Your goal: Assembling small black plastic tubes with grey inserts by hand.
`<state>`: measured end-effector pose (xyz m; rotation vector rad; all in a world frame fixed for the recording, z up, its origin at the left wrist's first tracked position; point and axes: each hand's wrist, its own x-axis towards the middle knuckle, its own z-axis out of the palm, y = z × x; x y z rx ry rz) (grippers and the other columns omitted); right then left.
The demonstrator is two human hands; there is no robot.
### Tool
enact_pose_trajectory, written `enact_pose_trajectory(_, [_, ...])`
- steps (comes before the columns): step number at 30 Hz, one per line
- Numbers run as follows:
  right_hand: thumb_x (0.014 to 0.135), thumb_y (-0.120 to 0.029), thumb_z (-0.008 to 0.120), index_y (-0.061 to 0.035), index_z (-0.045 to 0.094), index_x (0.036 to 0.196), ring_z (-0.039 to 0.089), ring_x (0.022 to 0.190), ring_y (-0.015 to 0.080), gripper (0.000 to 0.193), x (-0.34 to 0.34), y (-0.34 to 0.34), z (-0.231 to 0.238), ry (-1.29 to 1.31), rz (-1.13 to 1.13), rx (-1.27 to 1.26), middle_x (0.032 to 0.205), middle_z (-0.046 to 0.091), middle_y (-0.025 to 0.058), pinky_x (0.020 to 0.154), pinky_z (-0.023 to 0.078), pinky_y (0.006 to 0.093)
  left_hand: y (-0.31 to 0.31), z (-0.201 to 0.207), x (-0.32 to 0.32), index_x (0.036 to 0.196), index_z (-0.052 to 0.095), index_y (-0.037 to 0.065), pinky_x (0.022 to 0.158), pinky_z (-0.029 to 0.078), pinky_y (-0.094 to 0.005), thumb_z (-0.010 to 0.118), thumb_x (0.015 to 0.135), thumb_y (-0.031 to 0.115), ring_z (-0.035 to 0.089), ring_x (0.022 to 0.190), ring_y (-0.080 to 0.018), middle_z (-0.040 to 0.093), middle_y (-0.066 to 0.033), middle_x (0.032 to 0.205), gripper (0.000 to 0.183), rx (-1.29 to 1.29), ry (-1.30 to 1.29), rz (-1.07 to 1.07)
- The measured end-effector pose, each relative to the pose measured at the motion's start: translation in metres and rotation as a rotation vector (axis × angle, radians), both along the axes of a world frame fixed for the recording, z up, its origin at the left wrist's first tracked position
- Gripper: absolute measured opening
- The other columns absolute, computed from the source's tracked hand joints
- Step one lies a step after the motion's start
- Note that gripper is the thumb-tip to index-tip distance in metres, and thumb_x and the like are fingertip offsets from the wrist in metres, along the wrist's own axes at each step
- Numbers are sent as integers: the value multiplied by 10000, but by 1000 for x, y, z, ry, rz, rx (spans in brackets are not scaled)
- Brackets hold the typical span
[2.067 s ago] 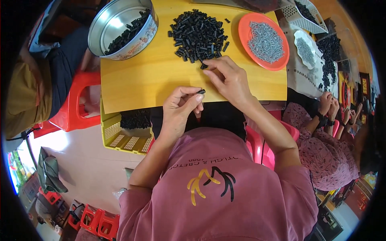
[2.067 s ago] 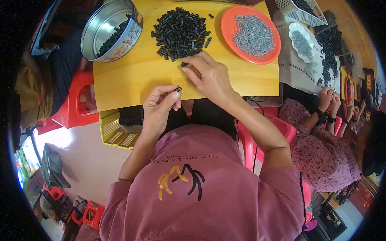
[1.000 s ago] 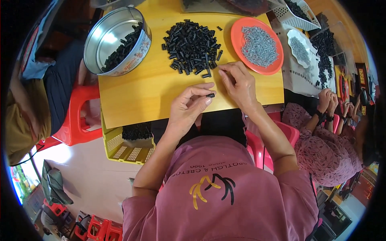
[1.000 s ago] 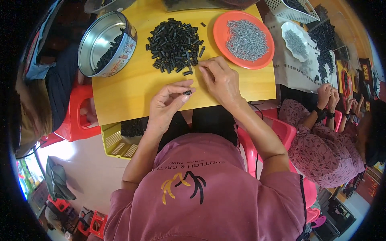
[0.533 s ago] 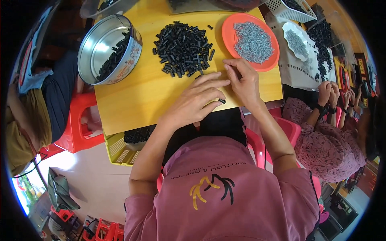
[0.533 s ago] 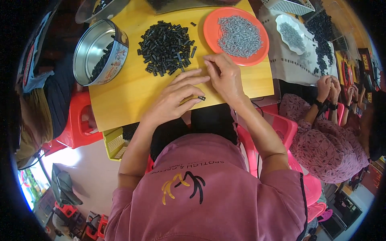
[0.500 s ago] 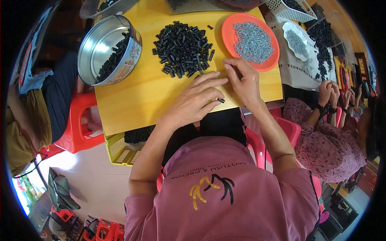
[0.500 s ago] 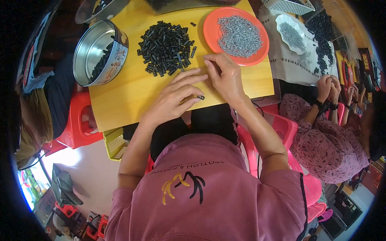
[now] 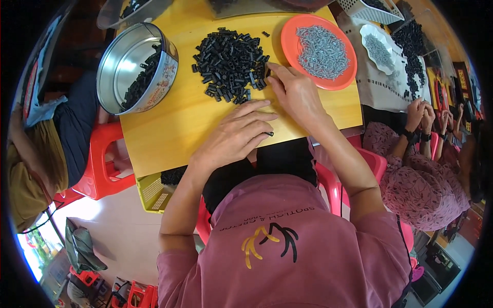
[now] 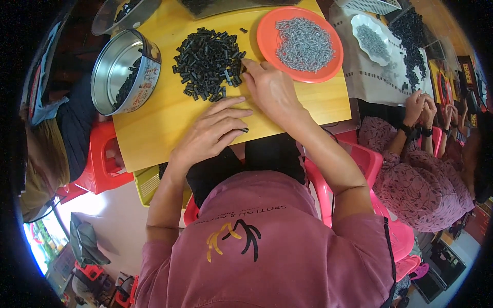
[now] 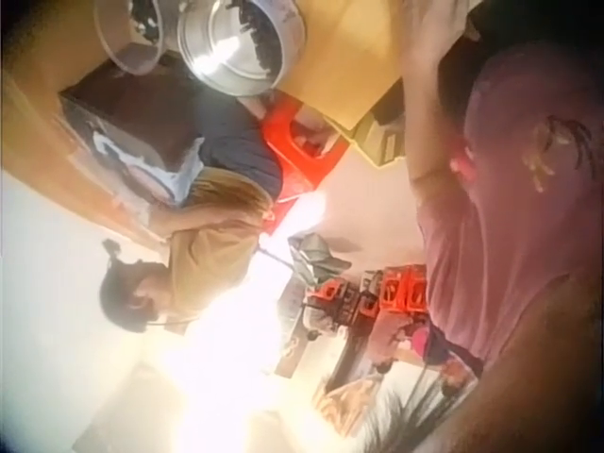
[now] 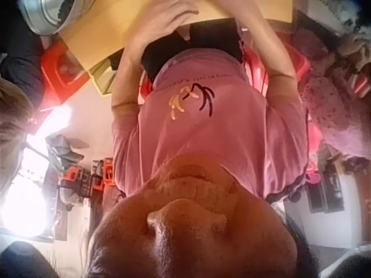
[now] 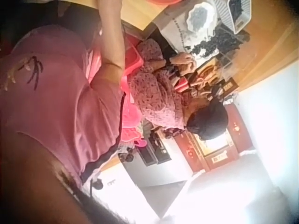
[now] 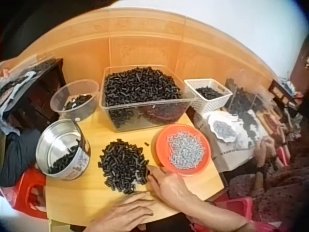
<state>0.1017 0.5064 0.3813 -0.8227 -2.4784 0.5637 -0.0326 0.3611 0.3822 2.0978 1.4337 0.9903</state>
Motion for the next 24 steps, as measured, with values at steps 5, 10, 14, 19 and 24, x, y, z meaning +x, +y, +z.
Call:
enact_pose_trajectory(5, [837, -92, 622, -13, 624, 1018, 610, 721, 334, 198, 3, -4, 1, -13, -19, -31, 819, 619, 160, 630, 478, 406, -2, -2, -11, 891, 611, 61, 980, 409, -410, 628, 834, 131, 466, 1216, -284, 617, -53, 1128, 92, -44, -27, -40])
enact_pose_trajectory(10, [822, -98, 645, -36, 637, 921, 602, 694, 320, 117, 13, -9, -3, -28, -45, 57, 831, 590, 129, 623, 475, 393, -2, -2, -21, 882, 604, 66, 956, 421, -405, 634, 827, 121, 471, 1208, -289, 617, -48, 1121, 84, -10, 0, -62])
enact_pose_trajectory(14, [789, -116, 664, -59, 638, 861, 605, 645, 300, 95, 13, -11, -5, 88, -12, 154, 816, 559, 99, 561, 490, 394, -3, 0, -21, 875, 595, 62, 956, 427, -405, 636, 819, 114, 478, 1201, -288, 613, -51, 1120, 87, 18, 52, -55])
enact_pose_trajectory(19, [799, -82, 665, -51, 638, 928, 604, 674, 280, 136, 16, -12, -7, 4, 3, 187, 871, 566, 100, 562, 480, 369, -12, 6, -13, 865, 614, 51, 962, 432, -420, 658, 790, 81, 505, 1180, -294, 623, -62, 1126, 92, 41, 68, 4])
enact_pose_trajectory(24, [804, -67, 652, -49, 631, 957, 606, 671, 282, 155, 19, -12, -5, -5, 11, 174, 861, 558, 97, 564, 491, 371, -20, 6, -10, 868, 615, 46, 966, 431, -421, 662, 781, 60, 520, 1165, -296, 625, -70, 1123, 100, 49, 59, 33])
